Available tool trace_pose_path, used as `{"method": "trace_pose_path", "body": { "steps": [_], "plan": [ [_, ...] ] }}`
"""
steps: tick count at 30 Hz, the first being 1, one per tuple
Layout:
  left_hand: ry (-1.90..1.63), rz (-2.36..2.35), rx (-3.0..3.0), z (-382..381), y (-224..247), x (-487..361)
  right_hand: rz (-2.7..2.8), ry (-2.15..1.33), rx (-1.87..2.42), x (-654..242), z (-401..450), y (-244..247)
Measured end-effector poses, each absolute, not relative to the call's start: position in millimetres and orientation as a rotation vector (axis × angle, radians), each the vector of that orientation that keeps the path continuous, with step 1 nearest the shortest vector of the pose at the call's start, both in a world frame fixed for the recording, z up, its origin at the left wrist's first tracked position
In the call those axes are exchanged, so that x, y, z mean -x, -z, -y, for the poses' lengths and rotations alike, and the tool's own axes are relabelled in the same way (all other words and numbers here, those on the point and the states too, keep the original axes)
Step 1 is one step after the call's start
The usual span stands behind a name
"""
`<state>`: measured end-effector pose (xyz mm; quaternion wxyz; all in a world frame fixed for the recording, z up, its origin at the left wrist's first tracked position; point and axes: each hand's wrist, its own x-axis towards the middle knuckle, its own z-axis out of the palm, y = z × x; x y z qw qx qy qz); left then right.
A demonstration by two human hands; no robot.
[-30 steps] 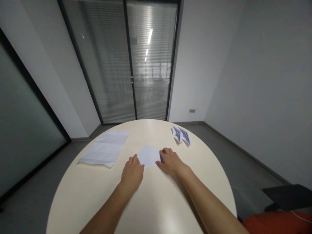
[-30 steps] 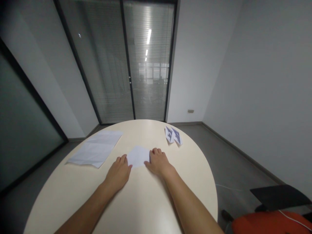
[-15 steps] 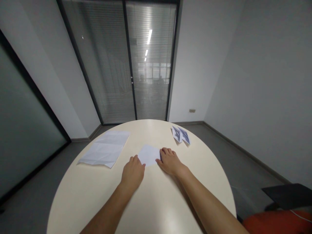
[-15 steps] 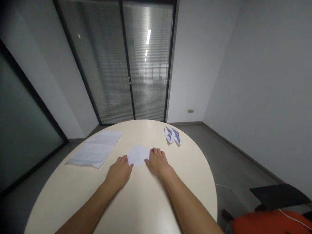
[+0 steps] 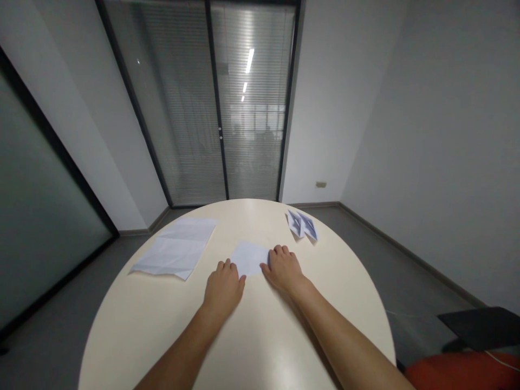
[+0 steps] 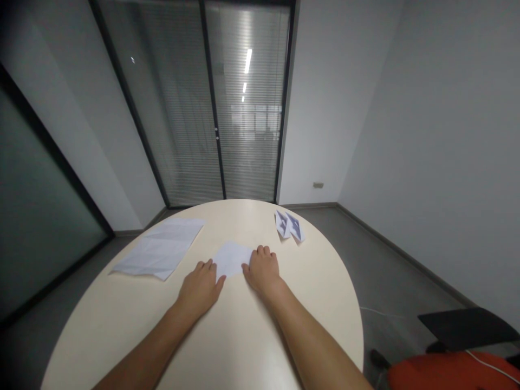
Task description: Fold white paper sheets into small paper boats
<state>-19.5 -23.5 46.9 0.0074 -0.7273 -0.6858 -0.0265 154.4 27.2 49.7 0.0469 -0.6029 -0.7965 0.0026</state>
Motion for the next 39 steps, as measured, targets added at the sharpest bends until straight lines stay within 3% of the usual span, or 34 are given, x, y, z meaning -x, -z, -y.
{"method": "trace_pose_path", "body": {
  "steps": [39],
  "plan": [
    [0.102,2.144,2.294,23,-46,27,2.321,0.011,1.976,-146,-24,-55]
  ]
}}
